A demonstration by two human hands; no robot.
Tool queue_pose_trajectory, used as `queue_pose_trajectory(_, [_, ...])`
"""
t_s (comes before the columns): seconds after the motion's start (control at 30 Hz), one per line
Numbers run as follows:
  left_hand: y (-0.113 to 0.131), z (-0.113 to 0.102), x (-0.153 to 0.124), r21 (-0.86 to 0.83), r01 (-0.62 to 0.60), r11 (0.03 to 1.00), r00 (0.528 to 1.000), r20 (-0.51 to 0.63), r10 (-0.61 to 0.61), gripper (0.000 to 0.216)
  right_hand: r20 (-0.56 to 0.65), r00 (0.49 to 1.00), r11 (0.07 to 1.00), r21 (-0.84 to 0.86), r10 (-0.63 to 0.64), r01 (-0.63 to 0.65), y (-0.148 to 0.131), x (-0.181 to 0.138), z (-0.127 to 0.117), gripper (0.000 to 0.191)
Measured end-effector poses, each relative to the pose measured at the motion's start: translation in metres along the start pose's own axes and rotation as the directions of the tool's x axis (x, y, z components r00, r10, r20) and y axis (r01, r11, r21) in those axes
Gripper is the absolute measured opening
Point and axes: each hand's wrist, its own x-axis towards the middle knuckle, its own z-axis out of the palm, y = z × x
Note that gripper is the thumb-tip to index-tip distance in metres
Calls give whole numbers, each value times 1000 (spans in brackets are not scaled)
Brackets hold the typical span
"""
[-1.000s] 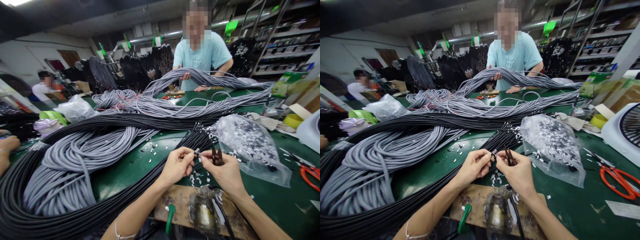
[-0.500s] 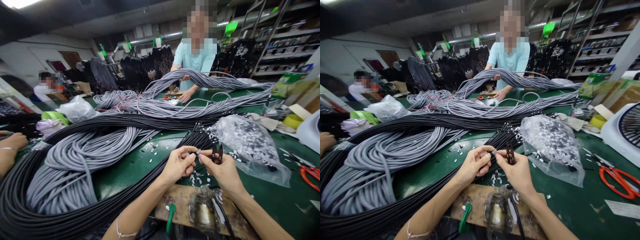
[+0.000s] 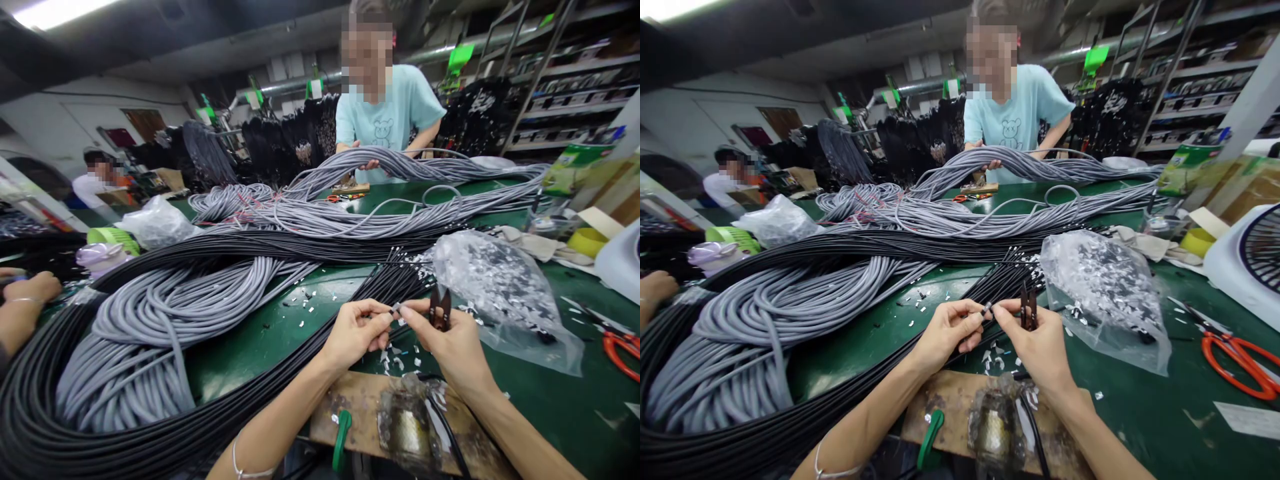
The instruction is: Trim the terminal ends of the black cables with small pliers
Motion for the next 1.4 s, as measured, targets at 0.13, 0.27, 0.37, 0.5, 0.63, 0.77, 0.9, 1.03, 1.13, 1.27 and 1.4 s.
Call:
queue_pose_trajectory(0.13, [2,2,1,82,2,997,999,-46,2,40,25,996,993,-78,-83,85,-4,-1,4,23])
queue_pose_trajectory(0.27, [1,5,1,118,2,993,994,-112,12,38,-22,983,975,-129,-183,178,-7,-2,7,21])
queue_pose_trajectory(0.37, [-6,5,1,145,-21,989,988,-150,43,32,-17,958,923,-273,-285,270,-4,-5,8,22])
queue_pose_trajectory(0.5, [-15,1,0,459,-130,879,958,-171,231,10,42,834,699,-523,-550,487,5,-13,9,16])
queue_pose_trajectory(0.63, [-11,-2,-4,736,-227,637,919,-54,390,12,160,756,582,-545,-635,604,6,-13,9,12])
queue_pose_trajectory(0.77, [-2,-1,-5,783,-239,574,907,-30,419,13,20,915,868,-307,-404,390,-4,-5,7,20])
queue_pose_trajectory(0.9, [2,1,-5,639,-179,748,947,-94,307,19,-79,984,981,-128,-157,146,-9,2,1,28])
queue_pose_trajectory(1.03, [1,1,-6,526,-150,838,977,-51,207,27,138,978,970,-162,-159,181,-7,4,0,24])
queue_pose_trajectory(1.13, [0,2,-6,489,-90,868,985,-85,150,21,122,963,952,-163,-239,257,-5,3,1,21])
queue_pose_trajectory(1.27, [1,3,-5,389,4,921,984,-164,65,18,79,952,922,-236,-296,306,-3,1,3,20])
queue_pose_trajectory(1.4, [3,4,-6,301,-35,953,998,-34,47,26,61,911,892,-188,-407,411,-4,-1,4,18])
